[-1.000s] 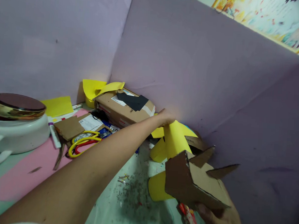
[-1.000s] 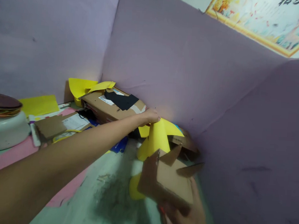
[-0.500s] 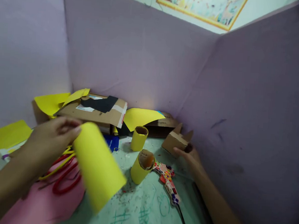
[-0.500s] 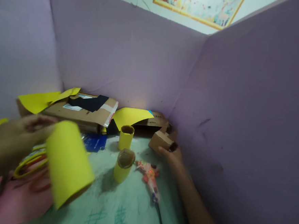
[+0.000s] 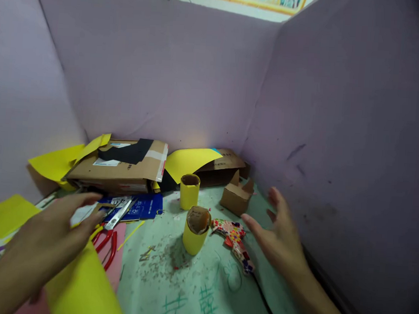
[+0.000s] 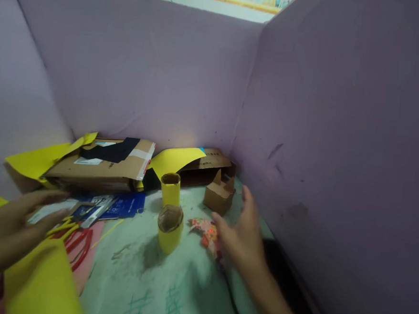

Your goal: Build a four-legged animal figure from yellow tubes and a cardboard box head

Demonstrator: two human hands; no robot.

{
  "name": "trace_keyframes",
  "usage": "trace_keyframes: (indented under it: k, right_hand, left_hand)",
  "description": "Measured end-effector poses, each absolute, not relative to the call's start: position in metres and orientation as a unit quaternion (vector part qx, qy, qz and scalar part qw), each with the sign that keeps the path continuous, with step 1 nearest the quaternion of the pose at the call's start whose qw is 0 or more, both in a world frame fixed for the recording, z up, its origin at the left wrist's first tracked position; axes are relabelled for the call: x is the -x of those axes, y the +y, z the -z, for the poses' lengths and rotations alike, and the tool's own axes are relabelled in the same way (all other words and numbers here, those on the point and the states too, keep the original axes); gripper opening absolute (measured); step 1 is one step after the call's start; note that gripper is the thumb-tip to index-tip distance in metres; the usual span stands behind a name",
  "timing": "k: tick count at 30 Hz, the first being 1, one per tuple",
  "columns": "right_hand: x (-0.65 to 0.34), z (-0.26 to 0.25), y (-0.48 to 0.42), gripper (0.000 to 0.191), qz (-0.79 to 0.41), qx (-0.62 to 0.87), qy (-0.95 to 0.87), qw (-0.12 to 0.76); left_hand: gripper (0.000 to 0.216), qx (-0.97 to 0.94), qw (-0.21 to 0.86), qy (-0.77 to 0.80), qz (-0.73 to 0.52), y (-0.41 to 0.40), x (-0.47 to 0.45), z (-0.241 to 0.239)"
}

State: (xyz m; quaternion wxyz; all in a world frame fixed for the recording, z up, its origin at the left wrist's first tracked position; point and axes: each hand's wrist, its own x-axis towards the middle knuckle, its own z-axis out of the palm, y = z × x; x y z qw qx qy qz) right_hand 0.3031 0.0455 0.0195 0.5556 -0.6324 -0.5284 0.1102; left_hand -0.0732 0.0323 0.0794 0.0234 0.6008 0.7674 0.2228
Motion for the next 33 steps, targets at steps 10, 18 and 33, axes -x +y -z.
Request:
trace_keyframes:
  k: [10, 18, 33]
  right_hand:
    - [-0.293, -0.02, 0.017, 0.029, -0.175, 0.755, -0.619, 0.13]
    - [-0.288, 0.007, 0.025, 0.013, -0.149, 0.735, -0.637, 0.175]
    - [-0.313, -0.008, 0.035, 0.018, -0.097, 0.759, -0.638, 0.091]
  left_hand:
    - [0.04, -0.81, 0.083, 0.561, -0.15, 0.072, -0.026, -0.088]
    - [0.04, -0.798, 0.106, 0.565, -0.183, 0.089, -0.016, -0.064]
    - [0.036, -0.846, 0.085, 0.507, -0.138, 0.115, -0.036, -0.091]
